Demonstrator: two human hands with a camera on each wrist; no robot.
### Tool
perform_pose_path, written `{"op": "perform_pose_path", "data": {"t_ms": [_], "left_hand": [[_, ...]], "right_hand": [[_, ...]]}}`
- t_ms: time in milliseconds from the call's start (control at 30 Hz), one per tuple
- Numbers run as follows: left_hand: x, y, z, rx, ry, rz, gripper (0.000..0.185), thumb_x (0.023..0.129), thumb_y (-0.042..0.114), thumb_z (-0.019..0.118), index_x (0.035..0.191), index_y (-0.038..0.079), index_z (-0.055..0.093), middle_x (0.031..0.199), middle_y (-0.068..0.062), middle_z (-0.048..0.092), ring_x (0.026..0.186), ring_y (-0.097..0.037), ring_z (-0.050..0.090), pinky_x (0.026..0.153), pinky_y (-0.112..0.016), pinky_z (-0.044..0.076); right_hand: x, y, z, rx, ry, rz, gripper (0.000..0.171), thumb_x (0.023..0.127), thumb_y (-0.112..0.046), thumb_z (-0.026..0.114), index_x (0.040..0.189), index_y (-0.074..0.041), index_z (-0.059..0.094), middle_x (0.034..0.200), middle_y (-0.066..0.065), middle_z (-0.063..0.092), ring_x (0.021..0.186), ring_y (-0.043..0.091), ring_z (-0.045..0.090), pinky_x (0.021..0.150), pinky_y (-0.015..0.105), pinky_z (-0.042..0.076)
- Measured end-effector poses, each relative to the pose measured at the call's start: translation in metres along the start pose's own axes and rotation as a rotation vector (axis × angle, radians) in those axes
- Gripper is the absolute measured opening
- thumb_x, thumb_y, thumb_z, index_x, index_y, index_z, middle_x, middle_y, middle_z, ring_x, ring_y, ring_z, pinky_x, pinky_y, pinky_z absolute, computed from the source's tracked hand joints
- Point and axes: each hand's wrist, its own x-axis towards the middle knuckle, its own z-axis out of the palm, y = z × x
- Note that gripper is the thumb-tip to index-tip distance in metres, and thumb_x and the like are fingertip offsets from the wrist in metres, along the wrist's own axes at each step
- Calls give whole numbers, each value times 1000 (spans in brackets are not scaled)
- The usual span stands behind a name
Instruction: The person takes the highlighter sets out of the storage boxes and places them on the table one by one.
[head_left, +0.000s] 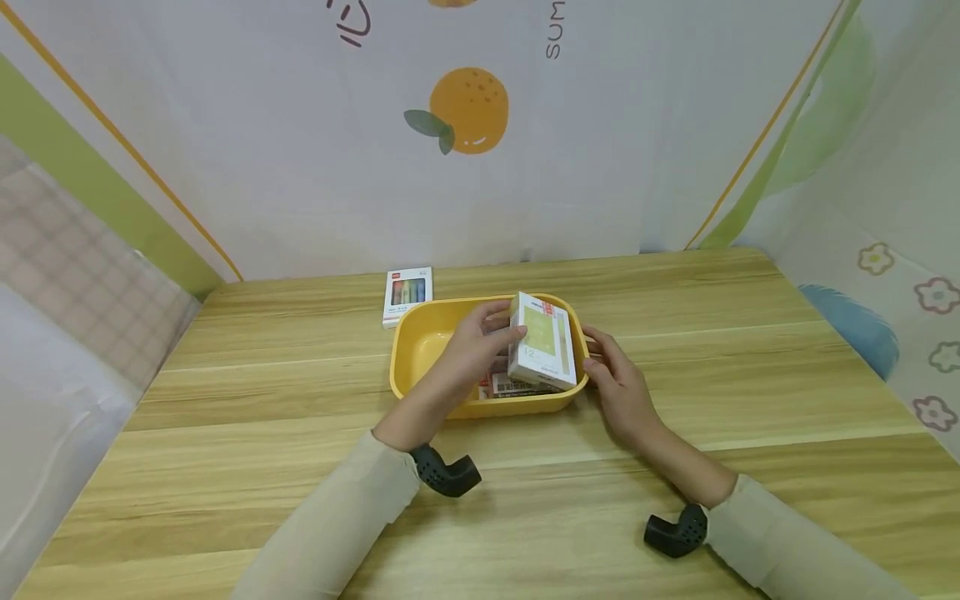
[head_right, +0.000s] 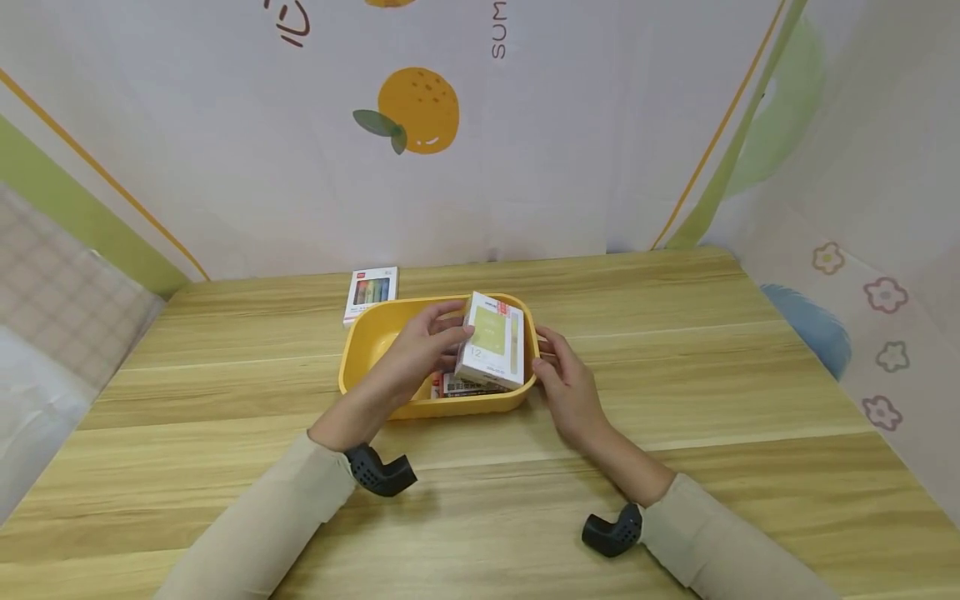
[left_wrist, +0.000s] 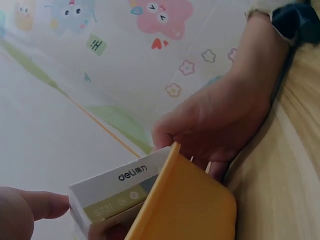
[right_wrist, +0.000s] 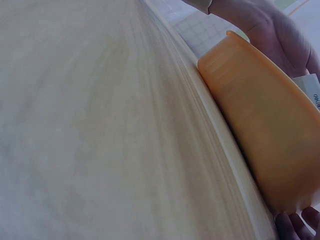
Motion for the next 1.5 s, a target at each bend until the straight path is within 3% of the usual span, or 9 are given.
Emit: {"op": "perform_pose_path", "data": {"t_ms": [100, 167, 267, 333, 433, 633, 1000, 1233, 1500], "left_hand": [[0, 0, 0, -29, -10, -32, 68, 100, 21, 61, 158, 9, 28, 148, -16, 54, 110, -27, 70, 83, -32, 61], [1, -1, -1, -27, -21, -50, 72, 100, 22, 61, 160, 7, 24, 144, -15, 59, 109, -26, 71, 78, -27, 60], [1, -2, -2, -15, -49, -68, 71, 101, 26, 59, 159, 6, 25, 134, -15, 65, 106, -24, 72, 68, -23, 56], [2, -3, -2, -19, -77, -63, 63, 103, 26, 57, 156, 4, 32, 132, -16, 66, 104, -21, 73, 72, -23, 57], [2, -3, -2, -20, -106, -60, 52, 104, 26, 55, 150, 6, 44, 127, -17, 69, 87, -15, 70, 63, -22, 53], [2, -1, -1, -66, -152, -96, 54, 103, 26, 58, 150, 7, 40, 126, -20, 64, 95, -21, 71, 69, -30, 63], [5, -1, -3, -18, -168, -106, 52, 104, 24, 56, 148, 1, 41, 123, -22, 65, 97, -25, 72, 73, -35, 64], [7, 4, -1, -13, -193, -86, 54, 104, 21, 55, 152, 1, 38, 123, -23, 67, 98, -27, 73, 72, -37, 64], [7, 5, -13, -34, -168, -29, 52, 104, 19, 53, 150, -1, 40, 127, -25, 64, 98, -27, 72, 71, -37, 64]], "right_hand": [[0, 0, 0, 5, 4, -3, 45, 105, -12, 45, 150, -8, 46, 138, 22, 60, 112, -2, 60, 93, 7, 46], [0, -1, 0, 7, 4, -5, 45, 105, -12, 45, 150, -8, 46, 138, 22, 60, 112, -2, 60, 93, 7, 46], [0, -2, 0, 3, 5, -3, 45, 105, -12, 44, 150, -9, 46, 138, 22, 60, 118, 13, 63, 93, 7, 45], [0, -2, 0, 0, 3, -1, 46, 105, -12, 44, 150, -9, 45, 138, 22, 60, 122, 25, 62, 93, 7, 45], [0, -1, -1, 1, 0, 0, 46, 105, -12, 44, 151, -9, 44, 138, 22, 59, 124, 32, 61, 93, 6, 45], [0, 0, -1, -5, 0, 1, 46, 105, -13, 44, 151, -9, 44, 139, 22, 59, 124, 33, 61, 93, 6, 44], [1, 1, -2, -51, -5, 13, 46, 105, -13, 43, 151, -10, 44, 137, 21, 60, 122, 26, 59, 91, 6, 45], [1, -4, -8, -104, -25, 42, 48, 105, -16, 40, 153, -13, 41, 143, 19, 56, 128, 31, 59, 93, 4, 40], [3, -4, -5, -14, -68, 78, 49, 106, -16, 40, 155, -11, 38, 150, 20, 50, 132, 33, 55, 93, 8, 45]]}}
